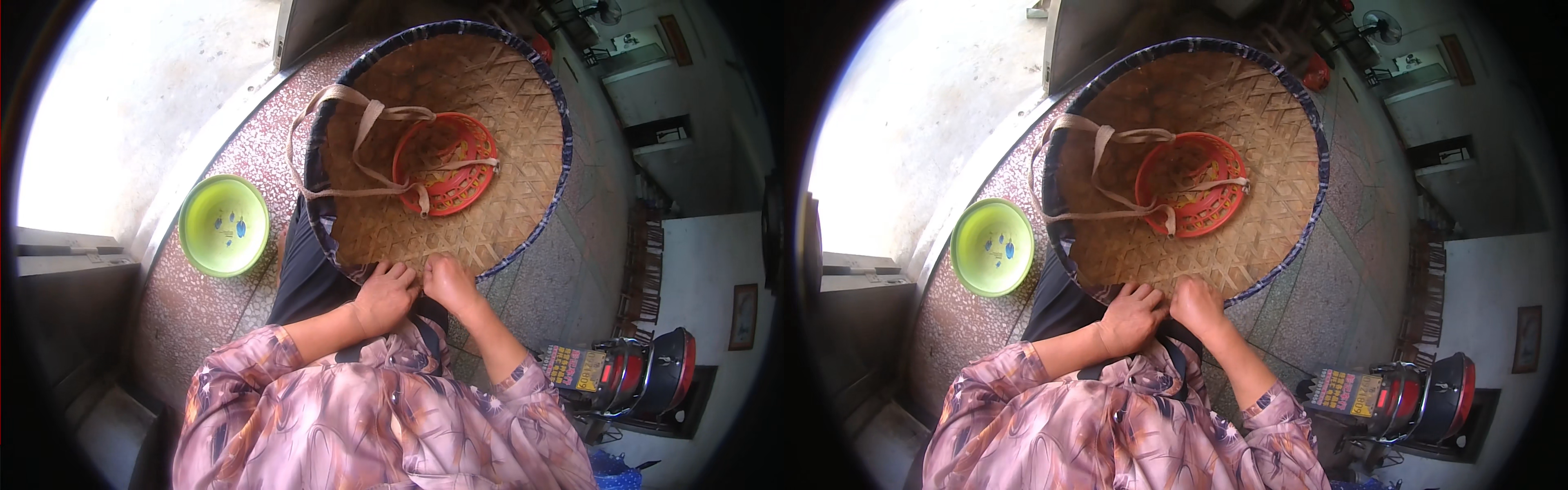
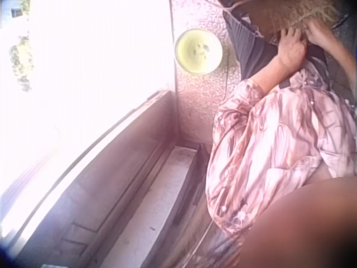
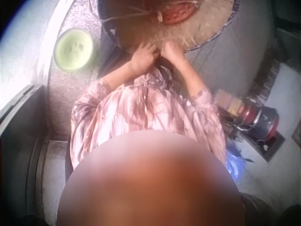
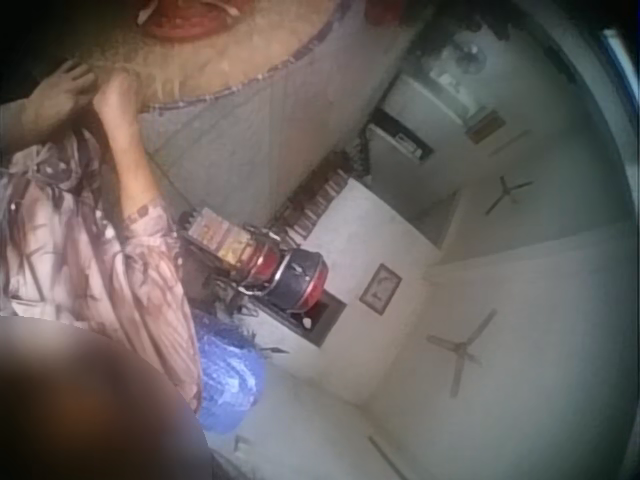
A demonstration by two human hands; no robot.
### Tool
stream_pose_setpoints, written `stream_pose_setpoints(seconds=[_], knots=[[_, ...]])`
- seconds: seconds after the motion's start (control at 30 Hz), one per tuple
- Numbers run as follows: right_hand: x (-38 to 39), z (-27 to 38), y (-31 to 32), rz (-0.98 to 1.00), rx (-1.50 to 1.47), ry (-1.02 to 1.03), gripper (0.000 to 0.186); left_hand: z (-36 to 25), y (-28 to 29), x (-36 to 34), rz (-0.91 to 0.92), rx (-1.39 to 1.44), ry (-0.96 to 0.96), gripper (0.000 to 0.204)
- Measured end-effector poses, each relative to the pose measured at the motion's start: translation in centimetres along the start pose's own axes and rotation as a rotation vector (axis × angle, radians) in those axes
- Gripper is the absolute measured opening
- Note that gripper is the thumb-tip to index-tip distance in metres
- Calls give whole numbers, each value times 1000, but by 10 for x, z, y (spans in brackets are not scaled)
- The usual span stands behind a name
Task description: Repairing the woven edge of a bamboo hat using a needle and thread.
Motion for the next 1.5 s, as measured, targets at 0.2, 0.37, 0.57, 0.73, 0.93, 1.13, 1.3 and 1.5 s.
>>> stream_pose_setpoints(seconds=[0.2,0.37,0.57,0.73,0.93,1.13,1.3,1.5], knots=[[-8,9,0,72,73,-36,13,1,-2,1,-24,26,-6,17],[-12,22,-4,172,224,11,13,1,-3,2,-8,5,-25,15],[-12,20,-5,162,220,40,14,1,-3,3,-6,5,-35,14],[-8,3,5,51,21,-10,14,0,-4,3,-5,15,-9,19],[3,-38,8,-28,-540,-221,14,0,-3,1,-25,44,23,31],[4,-34,-8,158,-1270,-519,6,-1,-5,-2,-17,48,31,32],[-10,-40,-10,324,-1809,-606,4,-6,1,-12,-25,151,-3,43],[-57,-4,66,77,-1910,-256,8,-10,-9,-12,133,103,-140,44]])
Point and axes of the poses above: each hand's wrist, its own x-axis away from the middle knuckle, its own y-axis out of the back of the hand, z = x × y, the point moved 5 cm from there along -x, towards the middle knuckle, and after that the axes turned 8 degrees about -x, right-handed, at the moved point
